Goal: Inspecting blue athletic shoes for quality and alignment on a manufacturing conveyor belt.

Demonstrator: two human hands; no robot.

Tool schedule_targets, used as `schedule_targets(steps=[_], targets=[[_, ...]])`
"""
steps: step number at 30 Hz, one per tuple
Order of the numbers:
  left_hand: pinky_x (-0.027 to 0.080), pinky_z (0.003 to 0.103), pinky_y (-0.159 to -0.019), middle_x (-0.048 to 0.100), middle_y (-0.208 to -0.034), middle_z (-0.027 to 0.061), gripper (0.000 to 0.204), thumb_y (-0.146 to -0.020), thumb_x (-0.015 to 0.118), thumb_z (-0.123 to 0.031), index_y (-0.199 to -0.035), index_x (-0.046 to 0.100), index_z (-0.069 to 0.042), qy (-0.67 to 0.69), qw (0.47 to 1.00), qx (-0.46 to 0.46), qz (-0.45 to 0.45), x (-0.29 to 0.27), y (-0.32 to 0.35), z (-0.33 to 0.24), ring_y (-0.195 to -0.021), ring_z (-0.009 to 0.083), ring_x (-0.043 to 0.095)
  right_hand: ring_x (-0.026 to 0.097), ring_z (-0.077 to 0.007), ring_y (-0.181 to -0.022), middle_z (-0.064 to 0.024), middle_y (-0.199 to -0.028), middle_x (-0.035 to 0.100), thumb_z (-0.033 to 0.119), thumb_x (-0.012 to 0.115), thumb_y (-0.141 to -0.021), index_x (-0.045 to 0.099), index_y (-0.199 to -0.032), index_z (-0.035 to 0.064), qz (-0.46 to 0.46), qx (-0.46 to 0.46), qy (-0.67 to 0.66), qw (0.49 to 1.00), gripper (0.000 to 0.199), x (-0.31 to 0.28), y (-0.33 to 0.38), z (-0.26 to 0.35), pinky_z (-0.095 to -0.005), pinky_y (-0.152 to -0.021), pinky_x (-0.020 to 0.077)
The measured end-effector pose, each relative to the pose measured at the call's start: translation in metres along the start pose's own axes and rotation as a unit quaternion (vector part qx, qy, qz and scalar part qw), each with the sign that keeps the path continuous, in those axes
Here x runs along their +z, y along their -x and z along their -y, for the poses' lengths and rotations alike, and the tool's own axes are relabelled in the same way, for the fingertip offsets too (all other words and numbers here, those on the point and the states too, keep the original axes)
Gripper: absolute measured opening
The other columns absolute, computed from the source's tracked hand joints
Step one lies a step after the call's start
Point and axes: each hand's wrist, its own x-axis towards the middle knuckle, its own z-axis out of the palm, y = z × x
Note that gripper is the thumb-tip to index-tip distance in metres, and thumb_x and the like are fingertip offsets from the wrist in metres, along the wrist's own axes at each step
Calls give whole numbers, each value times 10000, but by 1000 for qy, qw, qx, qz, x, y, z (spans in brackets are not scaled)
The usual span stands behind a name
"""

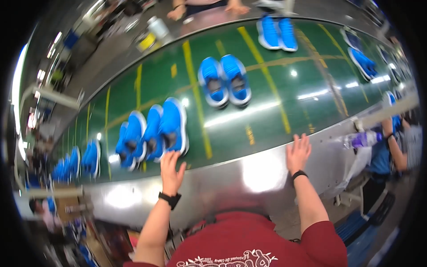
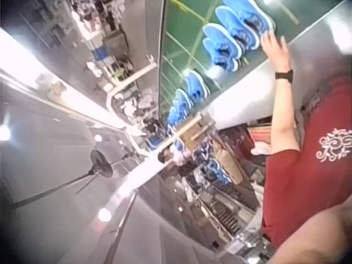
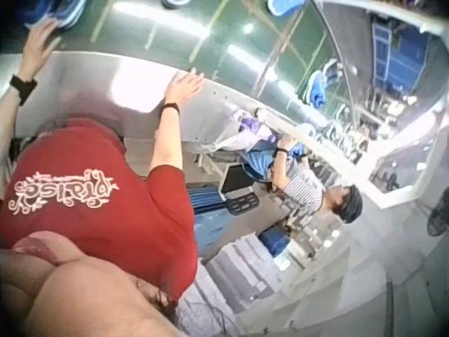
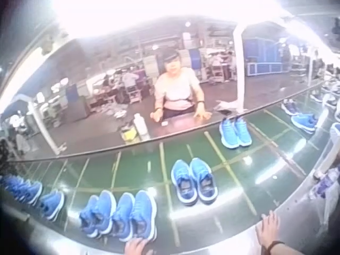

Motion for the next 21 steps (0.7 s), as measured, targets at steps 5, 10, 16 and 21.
schedule_targets(steps=[5,10,16,21], targets=[[349,463,-999,478,-1270,185,575,-750,726,-140,-1283,518,-78,-107,986,-105,-74,-50,43,95,-1192,365,433,200,-365,-1404,-214,-1503,244,325,451,-958,305,-1446,124,19,43,1,999,547,21,-14,17,-497,-1128,154],[321,543,-986,373,-1351,274,841,-648,812,-349,-1385,419,-250,-258,950,-178,12,-84,38,154,-1239,455,352,165,-429,-1392,-275,-1479,227,317,458,-948,328,-1437,118,-11,164,-28,986,544,36,38,101,-510,-1131,126],[393,500,-854,647,-1013,168,809,-611,733,-627,-1309,489,-299,-225,924,-232,204,-80,20,227,-907,355,613,167,-447,-1378,-284,-1464,230,295,483,-922,365,-1409,102,-17,175,-14,984,537,18,61,130,-523,-1128,116],[499,443,-777,607,-911,145,551,-555,817,-519,-1004,678,-231,-175,949,-229,127,-69,2,234,-936,353,586,196,-451,-1363,-282,-1438,263,259,532,-886,410,-1373,112,-22,185,-36,982,523,12,53,146,-529,-1118,142]])
